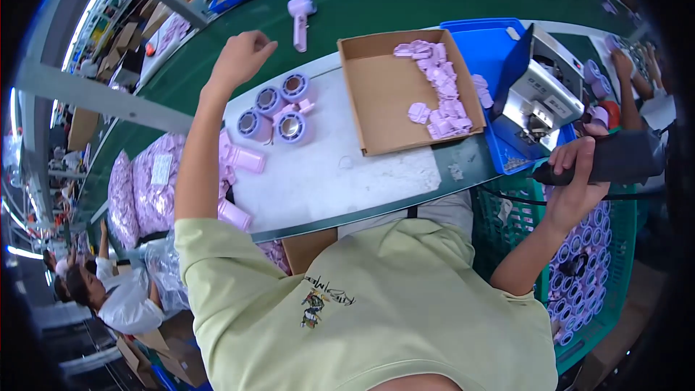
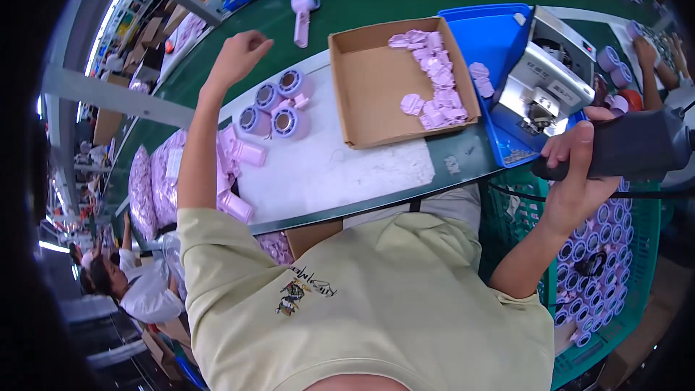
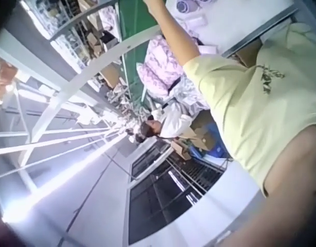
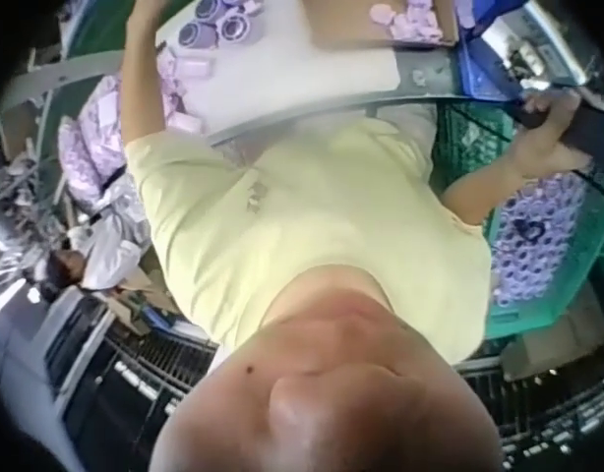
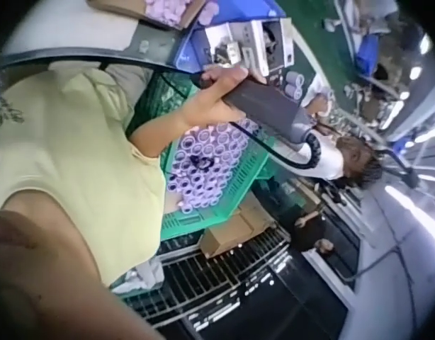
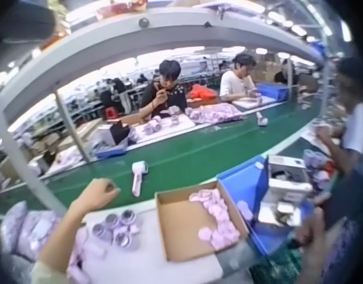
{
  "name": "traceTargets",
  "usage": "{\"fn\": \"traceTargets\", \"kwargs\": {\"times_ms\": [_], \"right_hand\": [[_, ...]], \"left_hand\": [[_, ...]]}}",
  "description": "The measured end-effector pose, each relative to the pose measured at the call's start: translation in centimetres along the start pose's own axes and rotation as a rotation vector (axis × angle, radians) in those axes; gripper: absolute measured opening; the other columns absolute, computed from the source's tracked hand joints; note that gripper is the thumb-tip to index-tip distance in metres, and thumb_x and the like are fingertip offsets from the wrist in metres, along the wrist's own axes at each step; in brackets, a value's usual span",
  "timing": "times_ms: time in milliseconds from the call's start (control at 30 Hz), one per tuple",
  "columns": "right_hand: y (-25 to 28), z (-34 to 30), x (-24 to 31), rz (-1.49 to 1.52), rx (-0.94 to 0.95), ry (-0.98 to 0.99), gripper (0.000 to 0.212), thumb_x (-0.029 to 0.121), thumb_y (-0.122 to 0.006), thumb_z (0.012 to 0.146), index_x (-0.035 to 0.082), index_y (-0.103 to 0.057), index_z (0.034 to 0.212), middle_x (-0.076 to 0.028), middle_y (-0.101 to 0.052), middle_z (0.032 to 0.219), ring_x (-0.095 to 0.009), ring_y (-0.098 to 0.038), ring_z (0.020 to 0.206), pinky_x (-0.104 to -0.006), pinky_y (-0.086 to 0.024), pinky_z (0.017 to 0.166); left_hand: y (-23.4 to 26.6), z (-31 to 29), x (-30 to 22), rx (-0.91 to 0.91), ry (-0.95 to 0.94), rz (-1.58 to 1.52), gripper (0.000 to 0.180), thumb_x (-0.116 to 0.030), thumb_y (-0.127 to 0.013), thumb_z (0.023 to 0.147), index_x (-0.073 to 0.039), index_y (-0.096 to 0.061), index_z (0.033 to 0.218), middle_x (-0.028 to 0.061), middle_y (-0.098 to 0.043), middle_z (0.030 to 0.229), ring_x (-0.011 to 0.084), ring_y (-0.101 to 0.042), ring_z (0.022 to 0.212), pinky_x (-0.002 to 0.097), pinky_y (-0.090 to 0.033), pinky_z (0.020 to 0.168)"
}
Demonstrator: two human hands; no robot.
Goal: The worker is assembling small pink handheld fans at a factory workstation, using a heat gun and an electric screwdriver to secure components.
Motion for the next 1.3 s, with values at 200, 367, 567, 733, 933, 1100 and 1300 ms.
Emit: {"fn": "traceTargets", "kwargs": {"times_ms": [200,367,567,733,933,1100,1300], "right_hand": [[-2.6,0.1,-1.1,-0.176,-0.072,0.048,0.038,0.015,-0.055,0.096,-0.004,-0.04,0.125,-0.011,-0.055,0.091,-0.017,-0.055,0.086,-0.0359,-0.045,0.088],[-6.4,-1.8,-1.6,-0.45,-0.248,0.484,0.054,0.013,-0.063,0.09,-0.003,-0.031,0.132,-0.018,-0.049,0.119,-0.026,-0.053,0.11,-0.0427,-0.038,0.102],[-11.9,-8.0,-1.7,-0.442,0.224,0.73,0.053,0.014,-0.074,0.079,0.0,-0.046,0.122,-0.019,-0.047,0.123,-0.028,-0.052,0.106,-0.0397,-0.043,0.091],[-26.1,-8.7,-4.9,-0.64,0.721,0.333,0.055,0.034,-0.079,0.072,0.002,-0.056,0.111,-0.014,-0.062,0.092,-0.029,-0.063,0.085,-0.0397,-0.05,0.072],[-30.9,-9.5,-10.4,-0.951,1.122,0.232,0.056,0.034,-0.075,0.074,0.001,-0.052,0.113,-0.017,-0.062,0.092,-0.037,-0.065,0.073,-0.0426,-0.053,0.062],[-25.6,-7.7,-5.3,-0.479,1.264,0.317,0.041,0.006,-0.069,0.075,0.005,-0.054,0.113,-0.015,-0.06,0.106,-0.036,-0.061,0.091,-0.0415,-0.051,0.077],[-22.8,-7.0,-3.4,-0.401,1.477,0.386,0.047,-0.004,-0.061,0.075,0.009,-0.053,0.118,-0.012,-0.057,0.117,-0.034,-0.056,0.106,-0.0404,-0.048,0.087]], "left_hand": [[0.7,-13.0,5.1,-0.113,0.449,0.414,0.051,-0.045,-0.06,0.086,0.006,-0.065,0.083,0.0254,-0.066,0.083,0.0418,-0.064,0.077,0.0463,-0.052,0.069],[-3.6,-18.1,5.0,-0.186,0.504,0.41,0.058,-0.048,-0.063,0.083,0.009,-0.06,0.095,0.0279,-0.065,0.084,0.0445,-0.064,0.076,0.0496,-0.051,0.069],[-4.6,-19.6,3.8,-0.332,0.541,0.099,0.059,-0.031,-0.068,0.08,0.009,-0.046,0.116,0.0268,-0.065,0.083,0.0423,-0.065,0.077,0.0483,-0.051,0.072],[-4.4,-21.8,0.1,-0.416,0.463,-0.13,0.05,-0.013,-0.066,0.077,0.009,-0.045,0.116,0.0223,-0.065,0.08,0.0332,-0.066,0.067,0.0434,-0.052,0.064],[-8.8,-24.8,-2.6,-0.149,0.488,-1.477,0.031,-0.008,-0.061,0.08,0.004,-0.051,0.107,0.012,-0.062,0.077,0.0197,-0.063,0.057,0.0304,-0.05,0.049],[-11.5,-25.4,-3.8,0.032,0.532,-1.876,0.024,-0.012,-0.059,0.084,0.0,-0.053,0.105,0.0095,-0.06,0.073,0.0175,-0.059,0.051,0.0269,-0.045,0.041],[-10.9,-23.6,-7.2,0.491,0.367,-1.67,0.03,-0.026,-0.051,0.096,0.003,-0.054,0.102,0.0105,-0.063,0.077,0.016,-0.059,0.051,0.0256,-0.045,0.041]]}}
Point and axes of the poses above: each hand's wrist, its own z-axis towards the middle knuckle, its own y-axis out of the back of the hand, x = y × z, the point moved 4 cm from there along z, towards the middle knuckle
